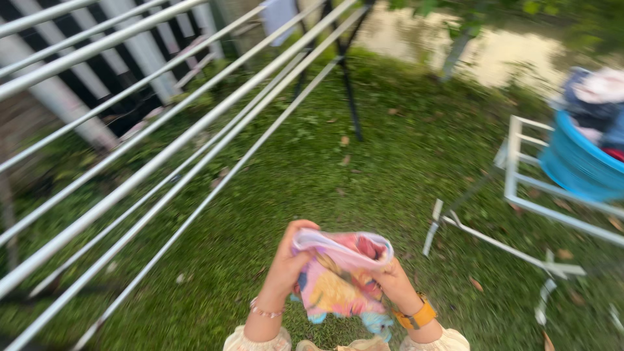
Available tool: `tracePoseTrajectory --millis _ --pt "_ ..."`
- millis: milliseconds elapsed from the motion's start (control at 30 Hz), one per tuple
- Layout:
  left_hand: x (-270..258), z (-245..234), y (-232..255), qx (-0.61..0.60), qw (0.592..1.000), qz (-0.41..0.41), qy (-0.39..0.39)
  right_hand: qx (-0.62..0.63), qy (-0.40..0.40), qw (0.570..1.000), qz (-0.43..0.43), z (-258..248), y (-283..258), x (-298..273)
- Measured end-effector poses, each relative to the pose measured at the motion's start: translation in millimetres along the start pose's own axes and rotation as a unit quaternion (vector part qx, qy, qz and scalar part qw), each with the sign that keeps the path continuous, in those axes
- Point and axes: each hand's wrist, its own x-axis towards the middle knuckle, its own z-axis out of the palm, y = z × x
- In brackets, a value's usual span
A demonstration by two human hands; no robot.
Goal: The person picks up clothing items from a drying rack and from a blue basin, folds them by hand, and stacks them into a pile.
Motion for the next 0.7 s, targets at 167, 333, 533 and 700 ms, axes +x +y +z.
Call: tracePoseTrajectory --millis 167,333,533,700 --pt "23 32 -26 0.013 0.995 -0.05 -0.088 0.016 0.211 0.977 0.003 21 -51 -9" --pt "54 52 -49 0.054 0.985 -0.083 -0.142 -0.099 0.299 0.949 -0.02 -2 -82 -34" --pt "97 83 -22 -0.024 0.971 -0.138 -0.195 0.017 0.435 0.9 -0.025 11 -142 -43" --pt "120 113 -5 -0.037 0.956 -0.247 -0.154 0.132 0.444 0.875 -0.142 26 -150 -40"
